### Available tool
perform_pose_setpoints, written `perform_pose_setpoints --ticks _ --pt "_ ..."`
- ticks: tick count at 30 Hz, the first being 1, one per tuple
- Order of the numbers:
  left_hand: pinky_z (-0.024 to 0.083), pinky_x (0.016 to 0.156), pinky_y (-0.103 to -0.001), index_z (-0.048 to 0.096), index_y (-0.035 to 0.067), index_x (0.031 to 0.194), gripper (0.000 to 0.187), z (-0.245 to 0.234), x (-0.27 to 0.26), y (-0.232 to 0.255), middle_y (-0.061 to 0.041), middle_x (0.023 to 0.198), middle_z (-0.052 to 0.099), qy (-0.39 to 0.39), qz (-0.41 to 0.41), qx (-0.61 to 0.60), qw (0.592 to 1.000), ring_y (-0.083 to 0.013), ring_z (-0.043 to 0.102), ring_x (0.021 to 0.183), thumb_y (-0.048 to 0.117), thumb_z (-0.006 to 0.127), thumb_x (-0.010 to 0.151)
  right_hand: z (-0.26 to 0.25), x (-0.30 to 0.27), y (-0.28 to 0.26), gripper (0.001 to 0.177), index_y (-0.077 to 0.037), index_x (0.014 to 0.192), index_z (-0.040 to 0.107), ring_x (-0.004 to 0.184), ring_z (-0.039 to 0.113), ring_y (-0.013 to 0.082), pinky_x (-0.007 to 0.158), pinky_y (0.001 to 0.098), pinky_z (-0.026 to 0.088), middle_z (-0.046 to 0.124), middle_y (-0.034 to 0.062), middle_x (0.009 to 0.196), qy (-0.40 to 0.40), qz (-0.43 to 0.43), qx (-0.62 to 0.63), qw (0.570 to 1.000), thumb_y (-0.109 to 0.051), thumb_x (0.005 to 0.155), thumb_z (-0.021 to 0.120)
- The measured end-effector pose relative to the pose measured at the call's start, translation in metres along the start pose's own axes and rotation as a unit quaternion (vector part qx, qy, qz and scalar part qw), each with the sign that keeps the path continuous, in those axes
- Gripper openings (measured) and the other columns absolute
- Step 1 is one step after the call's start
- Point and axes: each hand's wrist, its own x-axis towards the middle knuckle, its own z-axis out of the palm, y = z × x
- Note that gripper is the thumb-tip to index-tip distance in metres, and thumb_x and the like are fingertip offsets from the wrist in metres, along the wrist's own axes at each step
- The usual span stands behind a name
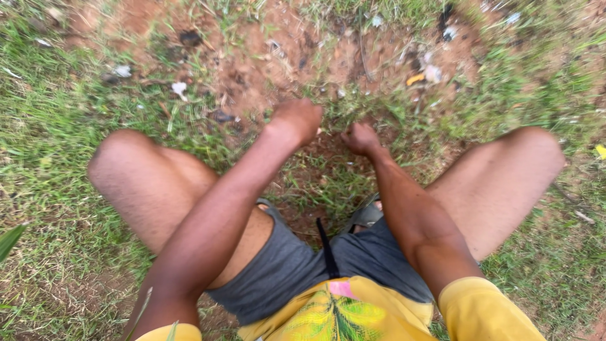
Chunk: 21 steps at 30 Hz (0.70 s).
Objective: Picking small weeds and plants from the ground by hand.
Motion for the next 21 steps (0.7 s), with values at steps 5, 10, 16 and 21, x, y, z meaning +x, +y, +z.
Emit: perform_pose_setpoints --ticks 5,10,16,21 --pt "0.063 0.09 -0.041 0.065 0.001 0.118 0.021 -0.003 -0.002 -0.003 -0.02 0.113 0.068 -0.002 0.007 -0.005 1.0 -0.0306 0.07 0.103 0.011 0.057 0.103 0.008 0.021 0.021 0.032 -0.007 0.108 0.075 0.078 0.068 0.0247 0.08 0.0454 0.059 0.074 0.0164 0.092 0.072 -0.055 0.015 0.996 -0.034 0.098 0.06" --pt "0.058 0.097 -0.046 0.068 0.003 0.117 0.023 0.0 0.009 -0.003 -0.019 0.121 0.068 0.026 0.026 0.014 0.999 -0.0321 0.068 0.111 0.016 0.06 0.101 -0.011 0.019 0.032 0.035 -0.008 0.104 0.078 0.089 0.068 0.0364 0.086 0.0517 0.055 0.073 0.0219 0.098 0.153 -0.142 -0.016 0.978 -0.04 0.096 0.066" --pt "0.057 0.098 -0.047 0.067 0.003 0.119 0.022 -0.005 -0.004 0.008 -0.02 0.122 0.067 0.019 0.014 -0.008 1.0 -0.0327 0.067 0.111 0.012 0.055 0.103 -0.037 0.0 0.028 0.04 -0.007 0.091 0.076 0.082 0.072 0.0284 0.083 0.0476 0.058 0.078 0.0169 0.091 -0.03 -0.045 0.079 0.995 -0.043 0.097 0.061" --pt "0.065 0.089 -0.038 0.064 -0.002 0.12 0.02 -0.019 -0.016 0.02 -0.022 0.114 0.07 -0.016 0.001 -0.006 1.0 -0.0288 0.073 0.102 0.001 0.051 0.104 -0.043 -0.042 0.007 0.036 -0.01 0.105 0.075 0.095 0.072 0.0205 0.09 0.0413 0.06 0.076 0.0109 0.108 -0.132 -0.034 0.267 0.954 -0.04 0.087 0.069"
